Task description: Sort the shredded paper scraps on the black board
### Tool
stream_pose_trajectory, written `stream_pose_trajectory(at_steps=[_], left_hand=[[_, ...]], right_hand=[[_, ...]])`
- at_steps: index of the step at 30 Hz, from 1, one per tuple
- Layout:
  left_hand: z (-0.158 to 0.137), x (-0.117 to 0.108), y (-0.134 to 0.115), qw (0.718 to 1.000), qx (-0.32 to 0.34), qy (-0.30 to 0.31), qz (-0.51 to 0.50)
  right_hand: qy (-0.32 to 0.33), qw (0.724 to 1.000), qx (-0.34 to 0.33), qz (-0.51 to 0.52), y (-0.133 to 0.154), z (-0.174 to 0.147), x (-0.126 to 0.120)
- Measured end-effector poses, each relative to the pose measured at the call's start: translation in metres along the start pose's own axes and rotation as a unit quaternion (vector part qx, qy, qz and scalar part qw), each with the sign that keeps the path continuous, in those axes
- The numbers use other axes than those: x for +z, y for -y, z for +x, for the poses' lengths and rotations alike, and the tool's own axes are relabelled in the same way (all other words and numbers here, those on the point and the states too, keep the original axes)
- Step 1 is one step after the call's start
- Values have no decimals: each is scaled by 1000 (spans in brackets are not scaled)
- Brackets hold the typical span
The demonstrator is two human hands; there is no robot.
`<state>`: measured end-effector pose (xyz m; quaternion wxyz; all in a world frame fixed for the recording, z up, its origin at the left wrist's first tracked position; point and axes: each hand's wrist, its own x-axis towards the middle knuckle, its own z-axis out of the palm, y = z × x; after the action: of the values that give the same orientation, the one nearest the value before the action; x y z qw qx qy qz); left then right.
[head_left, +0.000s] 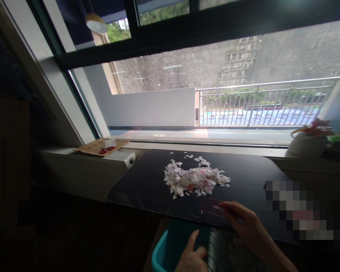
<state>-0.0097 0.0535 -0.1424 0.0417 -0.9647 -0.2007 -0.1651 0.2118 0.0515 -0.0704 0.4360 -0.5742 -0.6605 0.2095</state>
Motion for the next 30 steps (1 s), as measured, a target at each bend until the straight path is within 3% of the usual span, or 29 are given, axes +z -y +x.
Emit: stream_pose_trajectory(at_steps=[4, 10, 15, 18, 22, 30], left_hand=[[-3, 3, 0, 1000, -19, 4, -4], [-12, 9, 5, 995, -55, 82, -18], [-8, 1, 5, 996, -28, 85, -11], [-5, -2, 6, 996, -25, 82, -3], [-8, -1, 9, 996, -37, 83, -3], [-22, 11, 14, 996, -46, 65, 32]], right_hand=[[5, 1000, 6, 4, 2, 1, 1], [45, 995, 78, 52, 9, -5, 0], [33, 992, 96, 79, 5, -3, 2], [9, 994, 77, 71, 0, 9, 3], [-85, 996, 14, 10, -9, 26, 9], [-92, 991, -86, -33, -20, 29, 21]])
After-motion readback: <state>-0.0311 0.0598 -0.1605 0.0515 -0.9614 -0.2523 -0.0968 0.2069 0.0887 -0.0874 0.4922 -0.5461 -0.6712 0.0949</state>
